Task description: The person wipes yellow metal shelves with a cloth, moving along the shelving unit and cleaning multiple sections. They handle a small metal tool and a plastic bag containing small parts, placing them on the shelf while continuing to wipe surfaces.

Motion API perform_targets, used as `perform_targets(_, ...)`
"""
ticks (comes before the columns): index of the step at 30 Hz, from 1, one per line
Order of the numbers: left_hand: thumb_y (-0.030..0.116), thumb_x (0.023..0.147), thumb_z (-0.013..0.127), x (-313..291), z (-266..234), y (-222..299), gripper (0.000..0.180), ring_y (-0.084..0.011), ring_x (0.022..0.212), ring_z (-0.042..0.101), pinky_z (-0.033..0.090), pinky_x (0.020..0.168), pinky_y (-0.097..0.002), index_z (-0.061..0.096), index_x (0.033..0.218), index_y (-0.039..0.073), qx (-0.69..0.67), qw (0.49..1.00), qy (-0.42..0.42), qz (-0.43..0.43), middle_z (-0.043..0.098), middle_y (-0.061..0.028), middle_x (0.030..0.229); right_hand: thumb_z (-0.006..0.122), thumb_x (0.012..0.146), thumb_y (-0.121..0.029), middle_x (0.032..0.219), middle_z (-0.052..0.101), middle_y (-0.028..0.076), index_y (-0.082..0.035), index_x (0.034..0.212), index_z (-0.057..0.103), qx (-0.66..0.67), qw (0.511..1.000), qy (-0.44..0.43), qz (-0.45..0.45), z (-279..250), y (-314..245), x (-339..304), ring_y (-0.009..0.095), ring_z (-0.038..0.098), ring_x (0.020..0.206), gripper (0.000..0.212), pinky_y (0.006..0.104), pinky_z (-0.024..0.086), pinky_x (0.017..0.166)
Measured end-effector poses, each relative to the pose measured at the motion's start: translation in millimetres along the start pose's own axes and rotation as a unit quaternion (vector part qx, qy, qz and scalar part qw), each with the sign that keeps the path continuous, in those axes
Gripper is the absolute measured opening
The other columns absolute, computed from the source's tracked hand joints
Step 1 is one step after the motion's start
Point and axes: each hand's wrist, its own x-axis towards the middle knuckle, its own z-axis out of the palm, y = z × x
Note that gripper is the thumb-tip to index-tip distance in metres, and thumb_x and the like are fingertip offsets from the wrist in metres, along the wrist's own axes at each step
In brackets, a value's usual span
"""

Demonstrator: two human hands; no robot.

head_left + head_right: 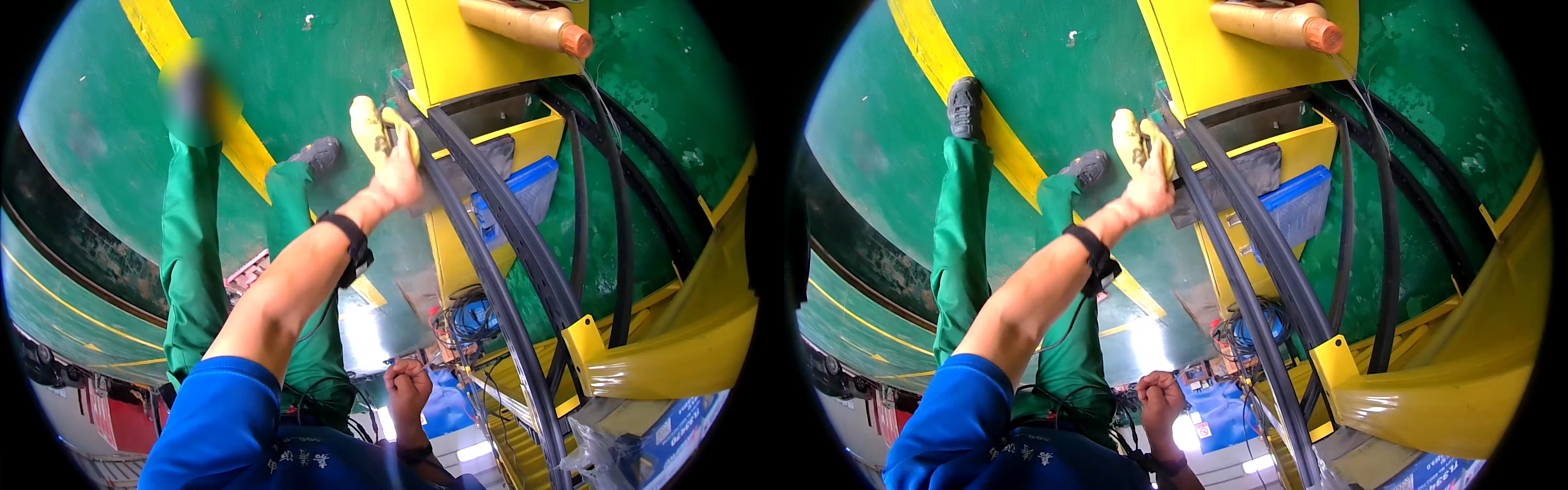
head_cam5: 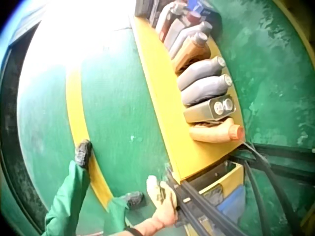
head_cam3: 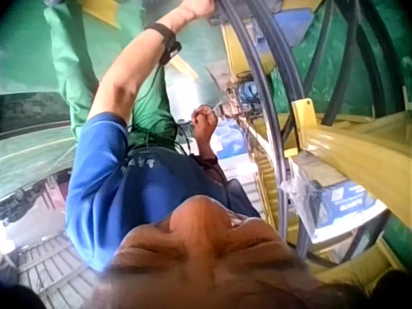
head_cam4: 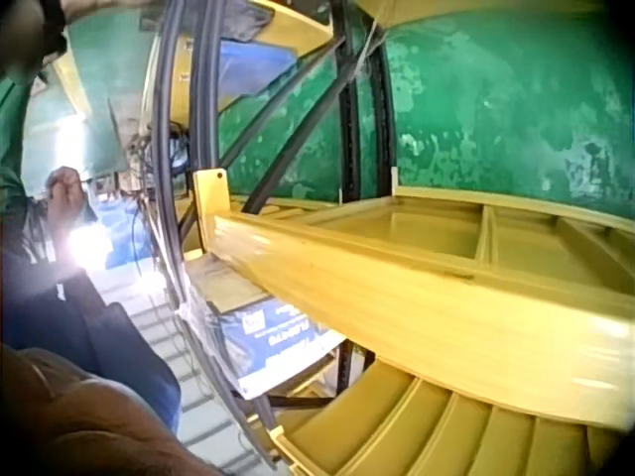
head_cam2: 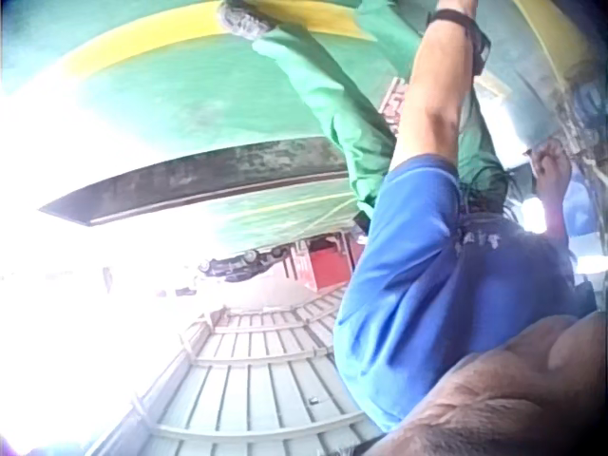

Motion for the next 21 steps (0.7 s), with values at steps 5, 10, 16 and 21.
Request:
perform_targets(5,-0.002,0.083,0.062,-76,33,50,0.081,-0.0452,0.127,0.053,0.046,0.109,-0.0474,0.031,0.157,0.006,-0.054,0.974,-0.122,0.185,0.046,-0.0279,0.151,0.043,0.086,0.013,0.079,0.064,0.012,0.000,0.097,0.060,-0.009,1.000,-0.005,-0.022,1,-3,2,0.012,0.051,0.064,0.024,0.0239,0.039,0.058)
perform_targets(10,-0.005,0.081,0.060,-99,39,43,0.070,-0.0456,0.124,0.055,0.044,0.110,-0.0510,0.046,0.149,0.010,-0.074,0.946,-0.100,0.299,0.046,-0.0241,0.152,0.042,0.080,0.015,0.069,0.058,0.010,0.001,0.091,0.057,-0.021,0.999,0.034,-0.032,8,-4,-1,0.013,0.048,0.056,0.023,0.0242,0.041,0.055)
perform_targets(16,-0.001,0.080,0.067,33,47,-39,0.074,-0.0427,0.126,0.058,0.050,0.107,-0.0470,0.046,0.148,0.015,0.076,0.976,-0.058,0.196,0.043,-0.0181,0.158,0.041,0.076,0.015,0.068,0.060,0.013,0.001,0.089,0.057,-0.013,0.994,0.102,-0.038,18,-1,22,0.013,0.047,0.054,0.025,0.0241,0.035,0.048)
perform_targets(21,0.014,0.084,0.066,80,-14,-53,0.060,-0.0368,0.113,0.069,0.056,0.098,-0.0464,0.056,0.143,0.016,0.243,0.956,-0.160,0.037,0.064,-0.0194,0.134,0.042,0.078,0.014,0.073,0.062,0.012,0.000,0.091,0.059,0.013,0.997,0.080,-0.022,31,6,22,0.012,0.049,0.057,0.026,0.0252,0.037,0.051)
